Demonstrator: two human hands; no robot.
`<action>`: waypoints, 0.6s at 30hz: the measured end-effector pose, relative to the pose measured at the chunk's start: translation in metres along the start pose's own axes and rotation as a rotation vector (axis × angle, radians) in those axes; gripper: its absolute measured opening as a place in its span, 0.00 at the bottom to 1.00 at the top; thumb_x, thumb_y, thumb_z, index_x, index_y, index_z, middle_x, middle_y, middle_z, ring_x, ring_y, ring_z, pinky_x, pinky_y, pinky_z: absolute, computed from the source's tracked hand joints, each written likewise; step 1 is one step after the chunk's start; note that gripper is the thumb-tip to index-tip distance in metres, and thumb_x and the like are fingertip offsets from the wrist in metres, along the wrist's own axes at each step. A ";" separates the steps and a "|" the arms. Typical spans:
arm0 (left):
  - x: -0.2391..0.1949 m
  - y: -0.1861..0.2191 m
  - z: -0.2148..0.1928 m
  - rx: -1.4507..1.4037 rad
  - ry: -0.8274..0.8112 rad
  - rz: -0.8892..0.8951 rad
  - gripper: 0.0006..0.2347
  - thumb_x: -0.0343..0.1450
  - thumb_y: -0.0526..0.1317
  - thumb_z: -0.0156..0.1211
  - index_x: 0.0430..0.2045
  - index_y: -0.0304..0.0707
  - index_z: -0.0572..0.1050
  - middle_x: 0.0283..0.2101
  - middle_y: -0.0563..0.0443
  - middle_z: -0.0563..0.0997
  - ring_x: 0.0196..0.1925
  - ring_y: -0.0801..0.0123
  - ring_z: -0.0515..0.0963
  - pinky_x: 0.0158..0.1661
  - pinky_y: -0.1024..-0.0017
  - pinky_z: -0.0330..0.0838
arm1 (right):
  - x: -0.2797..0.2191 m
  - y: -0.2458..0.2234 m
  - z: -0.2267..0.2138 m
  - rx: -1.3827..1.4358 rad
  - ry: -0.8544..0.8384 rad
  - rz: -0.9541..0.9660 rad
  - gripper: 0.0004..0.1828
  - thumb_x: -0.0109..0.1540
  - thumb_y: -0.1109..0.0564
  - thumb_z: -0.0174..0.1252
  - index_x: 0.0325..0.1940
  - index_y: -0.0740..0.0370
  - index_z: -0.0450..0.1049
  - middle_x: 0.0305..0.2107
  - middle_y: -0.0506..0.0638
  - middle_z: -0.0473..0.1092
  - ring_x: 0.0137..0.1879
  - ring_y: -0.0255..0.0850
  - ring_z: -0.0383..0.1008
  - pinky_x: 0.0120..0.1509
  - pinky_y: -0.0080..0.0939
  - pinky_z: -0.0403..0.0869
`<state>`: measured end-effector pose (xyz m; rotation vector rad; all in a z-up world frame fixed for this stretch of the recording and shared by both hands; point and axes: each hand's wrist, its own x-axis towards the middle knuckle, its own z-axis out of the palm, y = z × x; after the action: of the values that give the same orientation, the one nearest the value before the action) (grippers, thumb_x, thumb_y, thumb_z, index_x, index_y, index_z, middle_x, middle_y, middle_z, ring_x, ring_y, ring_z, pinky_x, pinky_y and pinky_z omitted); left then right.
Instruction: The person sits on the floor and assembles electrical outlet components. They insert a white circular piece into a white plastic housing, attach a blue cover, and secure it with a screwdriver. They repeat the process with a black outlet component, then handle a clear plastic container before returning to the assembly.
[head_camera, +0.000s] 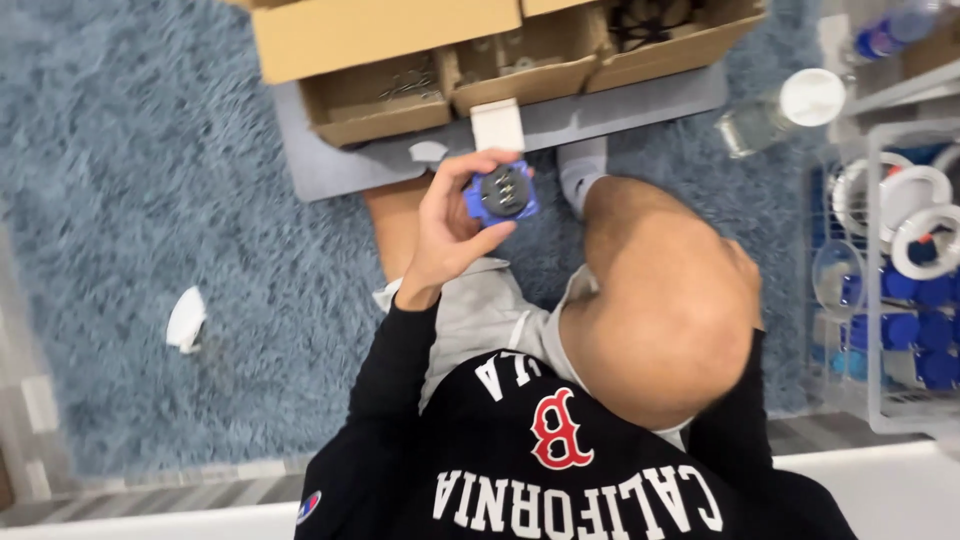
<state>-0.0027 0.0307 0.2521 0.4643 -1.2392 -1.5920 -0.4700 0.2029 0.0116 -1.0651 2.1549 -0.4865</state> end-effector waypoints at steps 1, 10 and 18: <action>0.002 0.003 0.002 -0.004 -0.013 0.044 0.26 0.69 0.24 0.75 0.57 0.25 0.64 0.70 0.25 0.71 0.70 0.42 0.78 0.64 0.62 0.81 | -0.007 -0.004 -0.009 -0.030 -0.017 -0.018 0.20 0.75 0.47 0.55 0.65 0.57 0.80 0.50 0.63 0.79 0.56 0.61 0.77 0.58 0.60 0.74; 0.016 0.045 0.027 0.153 -0.038 0.061 0.29 0.68 0.19 0.71 0.55 0.45 0.60 0.66 0.40 0.74 0.62 0.56 0.82 0.66 0.61 0.84 | -0.086 -0.104 -0.099 -0.177 0.028 -0.232 0.19 0.67 0.61 0.66 0.62 0.71 0.81 0.42 0.64 0.80 0.40 0.55 0.77 0.45 0.52 0.74; 0.032 0.037 0.027 0.517 0.069 0.160 0.24 0.65 0.37 0.84 0.53 0.45 0.76 0.61 0.54 0.75 0.63 0.63 0.78 0.68 0.63 0.73 | -0.122 -0.183 -0.116 0.743 0.030 -0.526 0.19 0.76 0.68 0.52 0.69 0.58 0.59 0.58 0.66 0.73 0.24 0.30 0.58 0.26 0.25 0.57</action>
<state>-0.0195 0.0178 0.3038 0.7166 -1.5937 -1.1031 -0.3989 0.1957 0.2497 -1.1521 1.4655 -1.4127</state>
